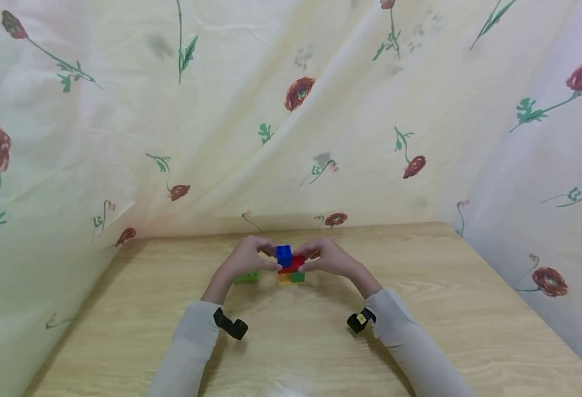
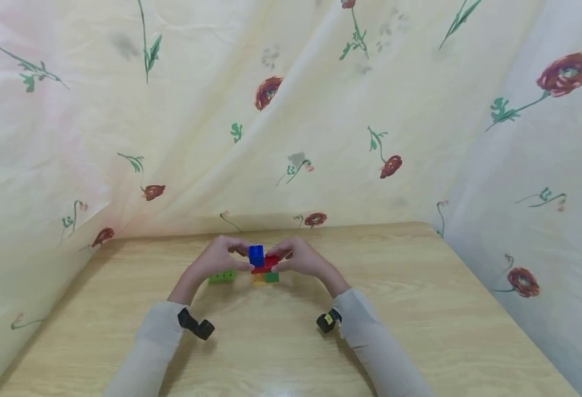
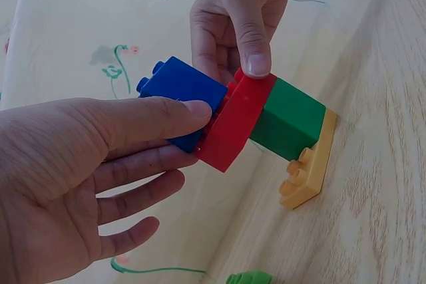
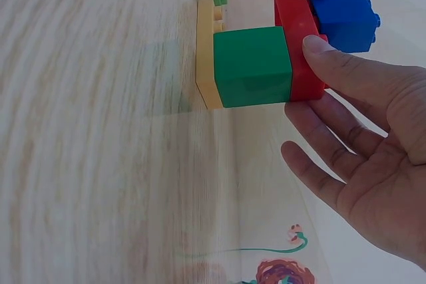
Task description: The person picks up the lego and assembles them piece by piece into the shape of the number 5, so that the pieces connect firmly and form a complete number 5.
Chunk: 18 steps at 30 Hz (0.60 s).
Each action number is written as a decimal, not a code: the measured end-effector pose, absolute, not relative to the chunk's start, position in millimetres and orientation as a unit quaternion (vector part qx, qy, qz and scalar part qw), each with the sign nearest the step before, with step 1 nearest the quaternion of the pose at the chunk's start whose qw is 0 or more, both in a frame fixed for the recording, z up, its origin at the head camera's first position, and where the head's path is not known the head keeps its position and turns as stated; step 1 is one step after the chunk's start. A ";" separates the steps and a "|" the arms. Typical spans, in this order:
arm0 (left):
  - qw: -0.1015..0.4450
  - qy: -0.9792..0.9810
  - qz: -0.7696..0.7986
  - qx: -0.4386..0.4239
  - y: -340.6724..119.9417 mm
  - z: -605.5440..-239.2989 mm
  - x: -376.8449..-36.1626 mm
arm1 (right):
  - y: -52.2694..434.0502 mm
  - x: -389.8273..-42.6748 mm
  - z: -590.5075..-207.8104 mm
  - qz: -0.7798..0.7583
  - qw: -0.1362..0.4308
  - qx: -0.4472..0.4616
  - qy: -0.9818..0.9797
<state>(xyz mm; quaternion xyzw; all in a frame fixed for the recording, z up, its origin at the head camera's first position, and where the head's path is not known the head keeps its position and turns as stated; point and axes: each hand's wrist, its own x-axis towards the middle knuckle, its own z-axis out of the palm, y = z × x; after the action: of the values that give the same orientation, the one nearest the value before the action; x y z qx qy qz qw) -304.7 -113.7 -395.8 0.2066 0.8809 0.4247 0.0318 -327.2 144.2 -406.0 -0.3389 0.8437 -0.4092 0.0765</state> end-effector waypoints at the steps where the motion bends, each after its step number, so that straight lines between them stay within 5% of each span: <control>1: 0.031 0.882 0.423 0.207 -113.6 -395.9 -304.7 | 144.2 -327.3 -406.3 -0.409 0.075 -0.339 0.844; 18: 0.032 0.878 0.427 0.215 -113.7 -397.2 -302.9 | 145.1 -324.0 -405.5 -0.397 0.070 -0.344 0.848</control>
<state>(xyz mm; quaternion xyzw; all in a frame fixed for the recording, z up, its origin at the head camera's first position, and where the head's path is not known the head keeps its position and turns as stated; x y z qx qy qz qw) -302.9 -113.7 -397.2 0.2154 0.8776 0.4271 0.0321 -324.0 145.1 -405.5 -0.3443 0.8480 -0.3967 0.0705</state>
